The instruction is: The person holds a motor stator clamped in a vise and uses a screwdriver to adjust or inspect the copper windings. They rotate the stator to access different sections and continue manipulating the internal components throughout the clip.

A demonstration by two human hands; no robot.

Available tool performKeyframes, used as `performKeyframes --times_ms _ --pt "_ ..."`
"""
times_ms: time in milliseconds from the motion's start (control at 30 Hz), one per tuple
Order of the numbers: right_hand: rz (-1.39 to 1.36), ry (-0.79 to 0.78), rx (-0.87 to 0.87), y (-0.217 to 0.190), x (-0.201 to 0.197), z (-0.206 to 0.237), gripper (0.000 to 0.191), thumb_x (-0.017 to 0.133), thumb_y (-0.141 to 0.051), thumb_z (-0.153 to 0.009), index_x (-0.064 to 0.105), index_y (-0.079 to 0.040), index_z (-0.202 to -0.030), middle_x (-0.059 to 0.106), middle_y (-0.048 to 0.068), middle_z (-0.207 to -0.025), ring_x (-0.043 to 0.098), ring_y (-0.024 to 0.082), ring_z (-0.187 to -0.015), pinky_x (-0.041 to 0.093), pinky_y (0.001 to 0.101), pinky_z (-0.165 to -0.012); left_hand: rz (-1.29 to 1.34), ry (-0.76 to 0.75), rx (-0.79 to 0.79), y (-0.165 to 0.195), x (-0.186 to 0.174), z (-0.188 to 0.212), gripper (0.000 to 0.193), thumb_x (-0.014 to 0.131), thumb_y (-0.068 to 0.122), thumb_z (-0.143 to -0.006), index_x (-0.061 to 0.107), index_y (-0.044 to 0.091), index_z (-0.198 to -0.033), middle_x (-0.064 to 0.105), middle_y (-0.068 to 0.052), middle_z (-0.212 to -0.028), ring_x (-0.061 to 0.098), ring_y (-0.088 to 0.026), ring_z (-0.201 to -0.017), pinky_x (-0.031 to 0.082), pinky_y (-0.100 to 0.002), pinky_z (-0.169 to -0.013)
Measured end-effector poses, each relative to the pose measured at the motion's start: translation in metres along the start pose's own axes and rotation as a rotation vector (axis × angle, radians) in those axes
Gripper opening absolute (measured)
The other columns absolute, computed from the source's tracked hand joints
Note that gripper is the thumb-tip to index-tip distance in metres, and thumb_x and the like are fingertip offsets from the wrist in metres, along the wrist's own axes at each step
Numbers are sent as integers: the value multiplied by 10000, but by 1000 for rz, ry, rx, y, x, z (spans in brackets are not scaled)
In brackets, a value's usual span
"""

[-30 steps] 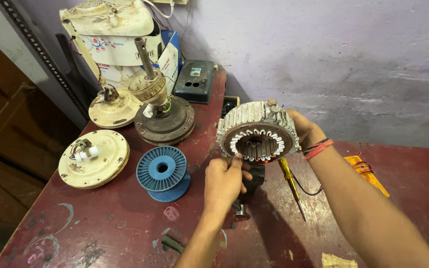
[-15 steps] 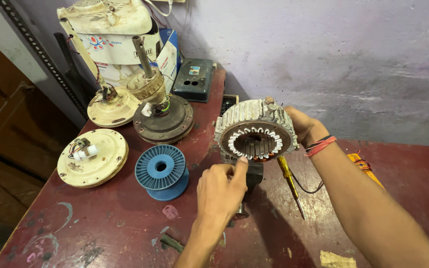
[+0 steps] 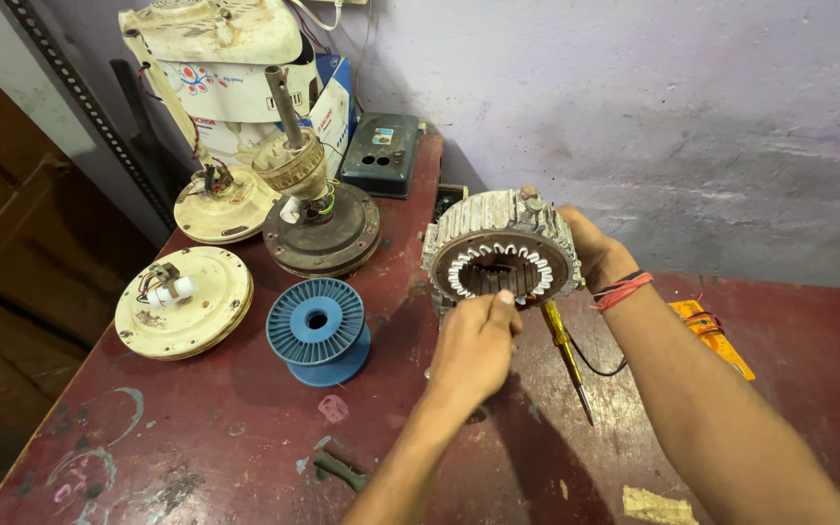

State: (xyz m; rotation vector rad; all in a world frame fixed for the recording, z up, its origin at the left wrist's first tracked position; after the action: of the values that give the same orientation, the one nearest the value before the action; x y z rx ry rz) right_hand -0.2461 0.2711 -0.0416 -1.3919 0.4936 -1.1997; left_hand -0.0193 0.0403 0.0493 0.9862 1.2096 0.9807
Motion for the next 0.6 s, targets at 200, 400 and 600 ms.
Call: performKeyframes --times_ms 200,400,600 --pt "-11 -7 33 -2 -2 -1 377 596 -259 -902 725 74 -1023 757 198 -985 722 240 -792 606 385 -732 11 133 37 1 9 -13 508 471 360 -1023 734 6 -771 713 -180 -728 702 -295 -715 514 -426 -735" --pt "-23 -46 58 -18 20 6 476 609 -398 -933 718 26 -1120 762 177 -1061 741 238 -879 614 373 -782 14 123 -37 -5 10 -19 474 492 352 -1014 739 23 -780 698 -177 -679 705 -306 -666 516 -441 -674" --pt "-37 -208 104 -33 48 15 654 578 -591 -1017 719 36 -1139 751 192 -1058 727 229 -871 610 378 -758 8 172 94 -9 10 -21 467 502 327 -1024 753 16 -783 708 -183 -697 714 -295 -677 526 -423 -686"
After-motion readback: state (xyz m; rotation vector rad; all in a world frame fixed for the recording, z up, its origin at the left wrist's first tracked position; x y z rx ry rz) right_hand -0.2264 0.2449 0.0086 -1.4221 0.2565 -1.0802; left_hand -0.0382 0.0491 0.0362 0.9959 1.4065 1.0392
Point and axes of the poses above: each hand's wrist, its own z-axis away from the middle knuckle, its own x-axis out of the palm, y = z × x, the point moved 1 cm from there along -z, towards the middle knuckle
